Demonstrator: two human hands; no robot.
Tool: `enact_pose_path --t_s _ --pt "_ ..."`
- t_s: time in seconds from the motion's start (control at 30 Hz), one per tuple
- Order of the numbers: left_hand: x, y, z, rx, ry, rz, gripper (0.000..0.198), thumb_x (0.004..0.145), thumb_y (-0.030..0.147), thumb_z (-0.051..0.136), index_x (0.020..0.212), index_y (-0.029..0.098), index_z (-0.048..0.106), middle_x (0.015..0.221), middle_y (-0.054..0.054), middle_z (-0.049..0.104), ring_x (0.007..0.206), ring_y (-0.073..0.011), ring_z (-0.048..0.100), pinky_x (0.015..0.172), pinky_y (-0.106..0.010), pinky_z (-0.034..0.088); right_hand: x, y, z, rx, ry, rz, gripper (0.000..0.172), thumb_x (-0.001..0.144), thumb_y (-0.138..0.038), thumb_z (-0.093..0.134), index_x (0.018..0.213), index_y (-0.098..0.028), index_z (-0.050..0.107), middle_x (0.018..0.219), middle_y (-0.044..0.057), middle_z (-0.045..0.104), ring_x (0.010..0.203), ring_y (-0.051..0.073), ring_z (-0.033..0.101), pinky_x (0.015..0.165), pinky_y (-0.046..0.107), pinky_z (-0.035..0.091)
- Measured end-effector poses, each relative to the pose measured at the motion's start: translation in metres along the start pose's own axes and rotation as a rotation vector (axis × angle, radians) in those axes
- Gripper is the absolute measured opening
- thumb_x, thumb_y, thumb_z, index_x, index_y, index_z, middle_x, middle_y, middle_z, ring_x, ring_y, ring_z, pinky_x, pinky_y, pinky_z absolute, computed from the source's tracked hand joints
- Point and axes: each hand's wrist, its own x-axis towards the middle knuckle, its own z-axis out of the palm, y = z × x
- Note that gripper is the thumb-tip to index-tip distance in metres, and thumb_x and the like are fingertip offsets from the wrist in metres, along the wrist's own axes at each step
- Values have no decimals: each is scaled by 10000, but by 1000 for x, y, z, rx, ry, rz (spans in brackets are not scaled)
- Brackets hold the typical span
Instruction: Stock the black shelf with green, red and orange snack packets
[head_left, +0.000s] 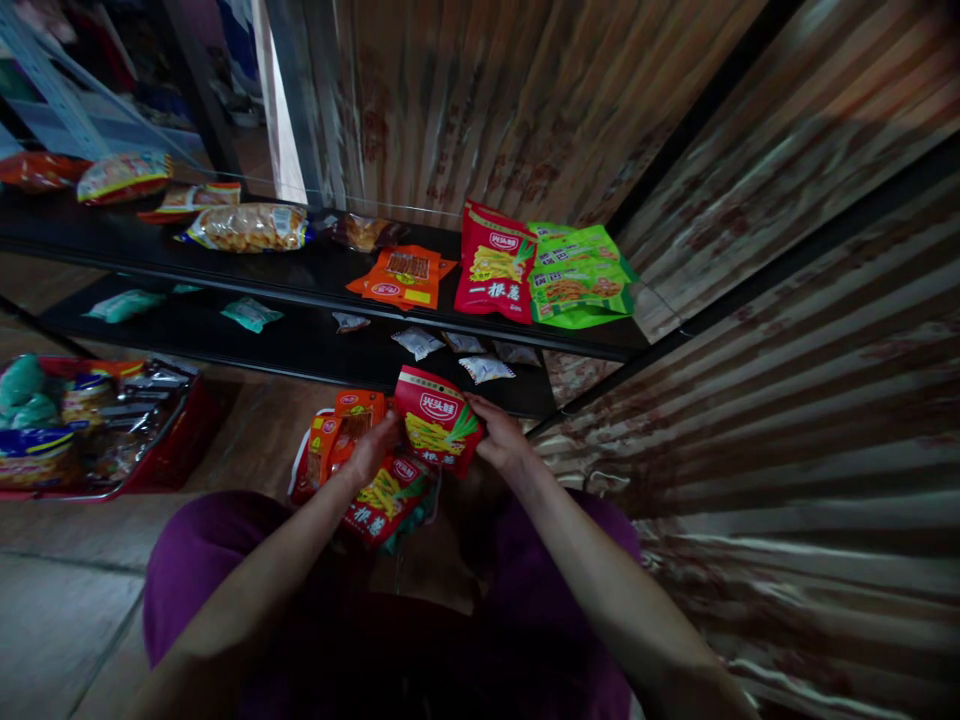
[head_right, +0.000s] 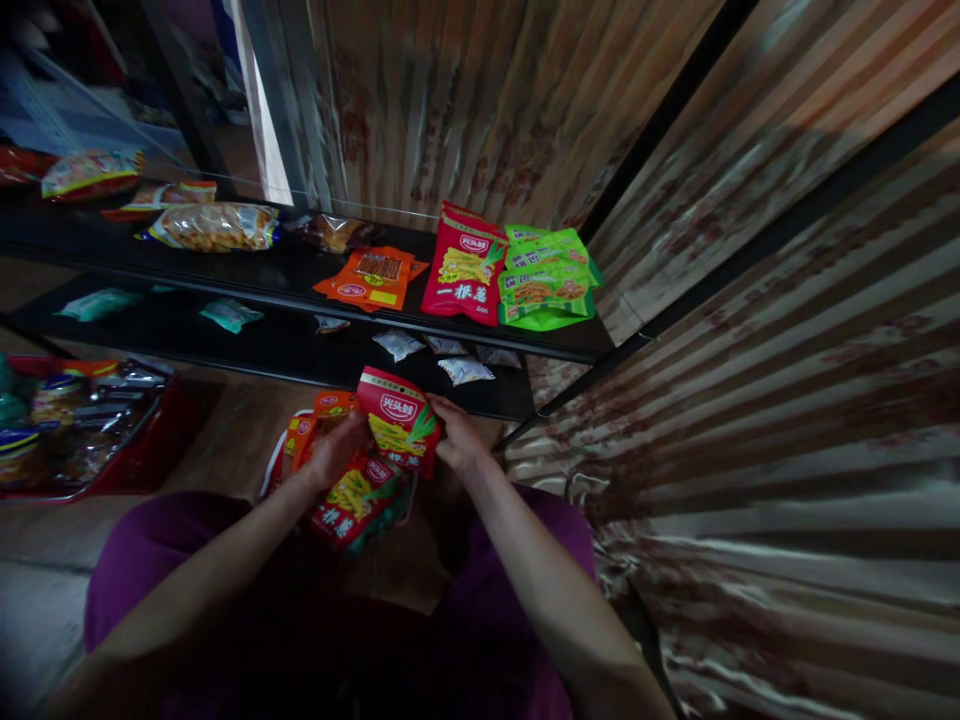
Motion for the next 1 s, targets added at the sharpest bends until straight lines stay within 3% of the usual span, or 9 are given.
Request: enact_pose_path --t_s 0.1,0.17,0.3,0.43,0.63,0.77,0.87,1.0 --pt "-11 6 13 -120 -47 -49 331 640 363 752 887 155 678 984 -89 713 964 -229 650 880 -323 482 16 -2 -3 26 -5 38 138 719 -253 679 838 -216 622 784 19 713 874 228 673 814 387 525" --pt "-20 6 17 -138 -19 -88 341 562 298 815 839 154 677 901 -75 721 883 -211 668 802 -293 505 23 -2 -8 73 20 74 112 720 -217 665 822 -217 618 755 9 710 851 222 677 814 384 529" --pt "-34 2 25 -132 19 -167 319 575 284 816 828 154 672 831 -71 720 789 -190 681 692 -266 522 29 5 -17 152 88 156 50 759 -176 607 791 -214 605 704 0 699 801 209 682 805 374 534" --pt "-36 5 34 -223 77 -176 317 619 282 779 881 158 649 873 -75 721 815 -204 685 739 -314 542 28 7 -22 207 130 168 57 826 -190 553 815 -211 604 721 -12 696 718 151 669 781 299 526" --pt "-32 14 41 -303 187 -60 319 703 267 700 996 180 607 940 -60 715 865 -209 681 800 -368 550 9 -3 -21 109 -74 204 263 861 -448 539 870 -201 629 758 18 700 687 144 654 659 260 513" --pt "-30 15 42 -342 233 -41 286 750 277 646 1015 185 587 938 -56 714 832 -203 685 789 -384 561 -4 4 -19 -9 -209 205 213 730 -340 714 884 -205 655 778 -4 712 681 133 651 650 243 511" --pt "-29 16 42 -347 256 -35 264 756 260 638 1003 182 589 912 -52 715 805 -191 685 786 -369 562 -5 13 -21 -39 -295 175 328 633 -287 786 925 -204 661 830 2 723 740 145 667 737 282 527" --pt "-30 17 41 -337 265 -57 249 757 248 635 995 190 595 893 -42 713 777 -183 683 768 -359 564 0 21 -30 -112 -338 206 383 623 -309 793 969 -211 661 873 7 726 748 147 677 736 304 539"
